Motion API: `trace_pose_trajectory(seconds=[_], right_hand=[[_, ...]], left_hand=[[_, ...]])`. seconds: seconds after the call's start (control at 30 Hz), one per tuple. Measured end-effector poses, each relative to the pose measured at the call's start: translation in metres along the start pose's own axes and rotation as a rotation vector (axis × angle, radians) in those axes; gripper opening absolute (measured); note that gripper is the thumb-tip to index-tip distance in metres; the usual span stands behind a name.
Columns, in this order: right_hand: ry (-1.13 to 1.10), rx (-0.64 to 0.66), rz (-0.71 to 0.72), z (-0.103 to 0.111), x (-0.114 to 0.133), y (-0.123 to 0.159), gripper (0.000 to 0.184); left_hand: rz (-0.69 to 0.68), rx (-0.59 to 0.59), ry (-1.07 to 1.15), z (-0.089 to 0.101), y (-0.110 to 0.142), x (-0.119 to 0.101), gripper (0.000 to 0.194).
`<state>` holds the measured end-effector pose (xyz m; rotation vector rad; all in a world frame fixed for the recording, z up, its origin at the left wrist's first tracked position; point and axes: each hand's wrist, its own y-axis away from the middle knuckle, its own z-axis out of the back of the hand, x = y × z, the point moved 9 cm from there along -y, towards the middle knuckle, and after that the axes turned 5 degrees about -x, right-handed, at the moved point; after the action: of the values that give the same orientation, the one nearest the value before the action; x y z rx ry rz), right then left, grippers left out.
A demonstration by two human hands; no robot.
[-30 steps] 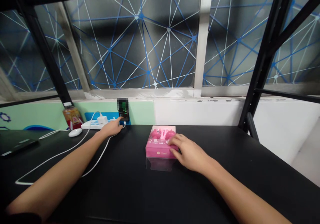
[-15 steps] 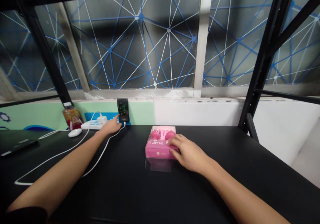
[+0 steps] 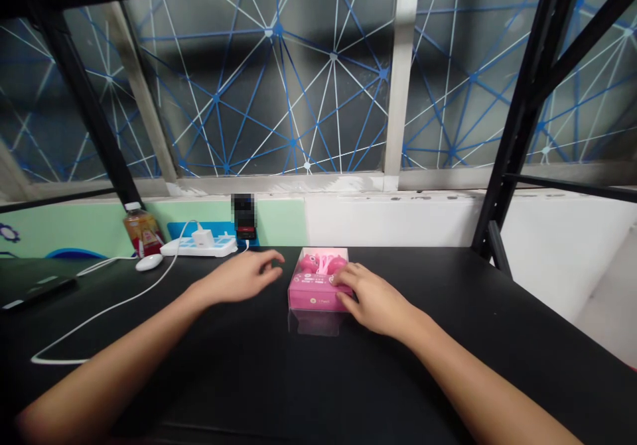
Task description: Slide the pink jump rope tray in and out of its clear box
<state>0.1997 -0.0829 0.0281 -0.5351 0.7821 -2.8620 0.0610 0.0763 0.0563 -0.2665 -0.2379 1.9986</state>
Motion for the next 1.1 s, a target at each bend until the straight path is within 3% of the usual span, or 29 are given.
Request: trace_pose_trajectory(seconds=[0.1, 0.2, 0.3, 0.4, 0.6, 0.87, 1.03, 1.1], right_hand=[[-0.021, 0.013, 0.004, 0.000, 0.001, 0.002, 0.029], [-0.049, 0.046, 0.025, 0.000, 0.002, 0.005, 0.040], [-0.079, 0.066, 0.048, 0.000, 0.002, 0.006, 0.047], [-0.089, 0.059, 0.039, 0.000, 0.002, 0.006, 0.040], [0.007, -0.013, 0.025, 0.002, 0.009, 0.001, 0.017], [0.028, 0.040, -0.028, 0.001, 0.009, 0.005, 0.020], [0.069, 0.191, -0.042, -0.004, 0.015, 0.017, 0.074], [0.133, 0.189, 0.033, -0.002, 0.029, 0.019, 0.060]], left_hand=[[-0.092, 0.042, 0.011, -0.012, 0.018, -0.045, 0.048], [-0.096, 0.004, 0.040, -0.026, 0.022, -0.056, 0.048], [-0.103, -0.019, 0.144, -0.039, 0.021, -0.051, 0.049], [-0.112, -0.005, 0.272, -0.046, 0.020, -0.045, 0.050], [-0.094, 0.123, 0.468, -0.048, 0.023, -0.038, 0.054], [-0.029, 0.201, 0.562, -0.045, 0.027, -0.040, 0.052], [0.011, 0.111, 0.493, -0.044, 0.022, -0.038, 0.049], [0.005, 0.054, 0.440, -0.043, 0.020, -0.037, 0.046]])
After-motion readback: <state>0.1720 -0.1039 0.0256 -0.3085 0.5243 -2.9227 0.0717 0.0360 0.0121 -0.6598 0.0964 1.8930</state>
